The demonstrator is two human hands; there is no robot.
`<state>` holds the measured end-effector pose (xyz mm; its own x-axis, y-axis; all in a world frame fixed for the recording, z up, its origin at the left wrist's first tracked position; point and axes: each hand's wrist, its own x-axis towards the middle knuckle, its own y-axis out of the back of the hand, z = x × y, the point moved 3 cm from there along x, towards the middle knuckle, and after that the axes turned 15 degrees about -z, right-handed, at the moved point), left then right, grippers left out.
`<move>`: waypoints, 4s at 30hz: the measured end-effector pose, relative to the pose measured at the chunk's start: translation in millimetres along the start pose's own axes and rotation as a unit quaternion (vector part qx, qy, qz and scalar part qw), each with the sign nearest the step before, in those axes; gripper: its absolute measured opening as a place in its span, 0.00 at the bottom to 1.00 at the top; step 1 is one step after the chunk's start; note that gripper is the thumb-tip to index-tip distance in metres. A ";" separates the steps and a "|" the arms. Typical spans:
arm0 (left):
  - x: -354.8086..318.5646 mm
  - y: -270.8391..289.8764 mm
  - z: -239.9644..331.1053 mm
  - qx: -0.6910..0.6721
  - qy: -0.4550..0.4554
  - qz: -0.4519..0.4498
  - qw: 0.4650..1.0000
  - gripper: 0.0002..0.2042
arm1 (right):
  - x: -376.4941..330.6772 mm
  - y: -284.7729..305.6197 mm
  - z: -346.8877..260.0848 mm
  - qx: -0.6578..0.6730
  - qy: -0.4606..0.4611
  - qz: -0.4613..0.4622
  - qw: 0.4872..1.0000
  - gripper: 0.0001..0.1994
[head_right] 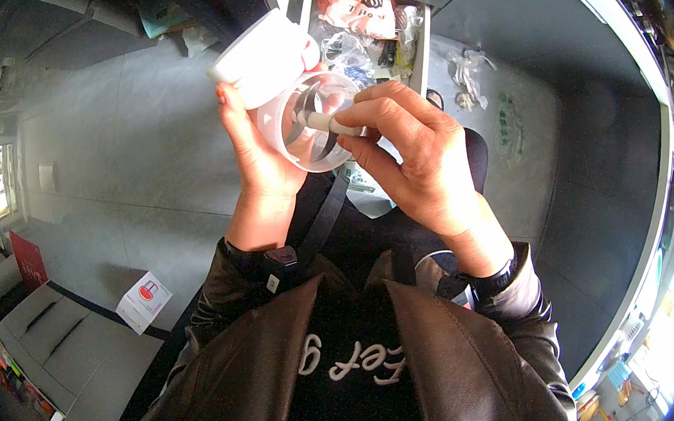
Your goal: The person sits on the floor and assembles a small plastic container by hand. They insert a white internal piece, attach a blue base, and then screw on a blue lid, completing the assembly.
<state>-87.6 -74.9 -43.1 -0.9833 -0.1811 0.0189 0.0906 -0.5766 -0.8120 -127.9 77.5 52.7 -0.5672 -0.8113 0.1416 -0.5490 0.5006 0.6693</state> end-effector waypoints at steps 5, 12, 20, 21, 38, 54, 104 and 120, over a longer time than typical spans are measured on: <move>-1.4 0.2 -0.8 0.000 0.008 0.002 1.000 0.44 | -0.5 0.0 2.0 -0.012 -0.005 0.010 1.000 0.12; -0.9 0.3 -1.8 0.019 0.017 0.029 0.999 0.48 | -1.6 1.0 2.6 -0.033 0.002 0.029 0.999 0.13; -0.8 9.1 -10.9 0.013 0.034 0.037 0.999 0.46 | 1.7 -1.2 -4.4 -0.102 0.057 0.031 0.993 0.15; 0.5 8.9 -9.6 0.003 0.024 0.017 1.000 0.46 | 2.7 -1.0 -5.8 -0.119 0.072 0.036 0.990 0.15; -21.0 -33.3 -3.4 0.048 0.034 -0.015 0.998 0.42 | -29.2 20.4 -22.6 -0.103 0.090 0.073 0.988 0.14; -47.5 -69.9 -0.2 0.056 0.036 -0.062 0.996 0.43 | -76.2 26.2 -43.2 -0.022 0.068 0.116 0.991 0.15; -73.2 -30.6 -14.0 0.165 0.104 0.005 0.981 0.42 | -100.6 -28.7 -17.2 -0.129 -0.008 -0.027 0.991 0.27; -72.0 -40.4 -8.2 0.001 0.115 0.040 0.993 0.40 | -95.5 -8.9 -21.5 0.166 -0.014 0.007 0.986 0.27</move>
<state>-21.7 -32.0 -16.4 -0.9828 -0.0394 -0.1803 0.1703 -0.5696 -0.8041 -55.6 144.0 48.8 -0.5909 -0.7969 0.1255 -0.7089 0.5871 0.3908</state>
